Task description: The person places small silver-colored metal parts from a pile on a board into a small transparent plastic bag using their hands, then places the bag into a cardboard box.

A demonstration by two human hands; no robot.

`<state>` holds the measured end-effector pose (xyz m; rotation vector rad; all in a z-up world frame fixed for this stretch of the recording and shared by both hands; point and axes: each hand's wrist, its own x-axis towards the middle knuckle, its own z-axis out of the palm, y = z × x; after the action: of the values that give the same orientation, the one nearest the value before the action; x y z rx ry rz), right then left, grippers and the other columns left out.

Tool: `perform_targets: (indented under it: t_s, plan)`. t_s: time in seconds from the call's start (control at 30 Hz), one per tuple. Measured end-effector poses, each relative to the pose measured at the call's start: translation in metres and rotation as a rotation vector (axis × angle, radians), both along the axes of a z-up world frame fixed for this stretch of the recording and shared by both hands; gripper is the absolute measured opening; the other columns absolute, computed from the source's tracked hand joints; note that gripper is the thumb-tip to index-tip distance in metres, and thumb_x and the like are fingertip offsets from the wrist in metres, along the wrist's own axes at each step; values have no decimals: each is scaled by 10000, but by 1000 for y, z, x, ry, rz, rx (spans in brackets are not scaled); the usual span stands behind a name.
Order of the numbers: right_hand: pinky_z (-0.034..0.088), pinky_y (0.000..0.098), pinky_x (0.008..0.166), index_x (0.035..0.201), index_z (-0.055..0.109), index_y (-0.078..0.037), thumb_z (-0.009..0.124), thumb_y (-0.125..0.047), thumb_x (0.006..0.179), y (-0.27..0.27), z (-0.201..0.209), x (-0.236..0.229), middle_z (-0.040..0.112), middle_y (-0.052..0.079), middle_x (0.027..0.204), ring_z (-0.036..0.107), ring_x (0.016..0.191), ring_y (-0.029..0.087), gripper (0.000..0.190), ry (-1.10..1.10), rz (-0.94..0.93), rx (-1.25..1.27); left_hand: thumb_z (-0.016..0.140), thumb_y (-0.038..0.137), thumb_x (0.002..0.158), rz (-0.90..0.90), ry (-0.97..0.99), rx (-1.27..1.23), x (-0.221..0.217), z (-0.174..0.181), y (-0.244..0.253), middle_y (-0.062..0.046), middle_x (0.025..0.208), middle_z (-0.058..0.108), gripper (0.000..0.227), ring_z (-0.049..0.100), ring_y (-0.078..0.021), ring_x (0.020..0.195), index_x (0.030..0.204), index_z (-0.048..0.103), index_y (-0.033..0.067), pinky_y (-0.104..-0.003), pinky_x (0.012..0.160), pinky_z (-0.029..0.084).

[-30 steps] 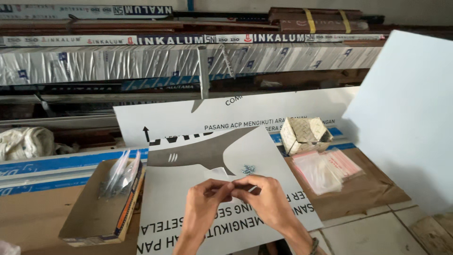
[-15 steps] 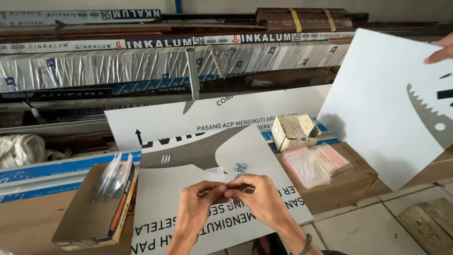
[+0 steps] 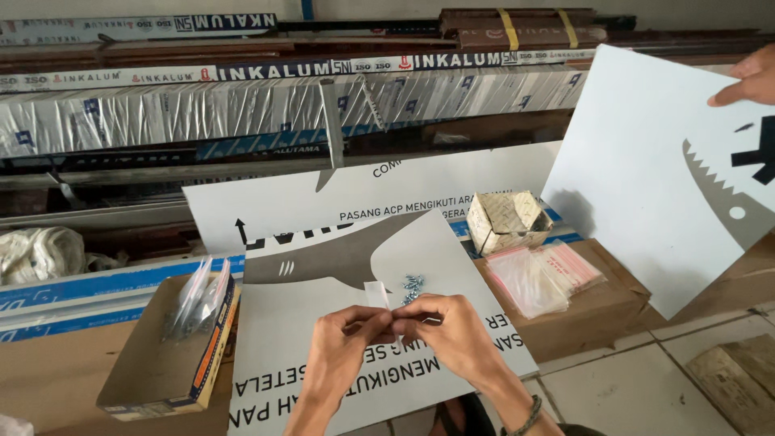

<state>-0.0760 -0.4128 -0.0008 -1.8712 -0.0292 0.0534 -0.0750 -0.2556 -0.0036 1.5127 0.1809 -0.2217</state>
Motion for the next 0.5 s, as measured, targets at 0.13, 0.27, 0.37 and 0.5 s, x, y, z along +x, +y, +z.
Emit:
perform_targets:
  t_s: [0.13,0.27,0.37,0.5]
  plan:
    - [600,197,725,917,824,15,791,-65,784,5,6,-3,770,69,776,727,680,126,158,43,18,40,705,61,849,4,-54,-40,2,-8,4,-194,769,791,180,775,-251,693,913,793,-83,-270,732,596]
    - [598,200,729,905,802,14,828,-99,750,8,2,1,801,95,767,753,723,126,193,78,-5,38,723,65,834,9,-16,-64,2,-9,7,-219,743,782,176,774,-272,690,907,783,-84,-275,754,590]
    - [600,197,731,901,806,19,820,-81,755,10,0,2,799,93,779,750,724,127,177,73,3,39,726,51,838,10,-30,-85,4,-15,10,-229,743,779,168,766,-272,665,898,782,-95,-274,727,598]
    - [618,212,731,881,813,32,804,-45,762,11,-3,4,794,99,767,757,705,151,142,50,25,67,712,81,853,-13,-26,-19,1,-8,13,-189,750,794,175,783,-247,676,915,789,-63,-264,772,597]
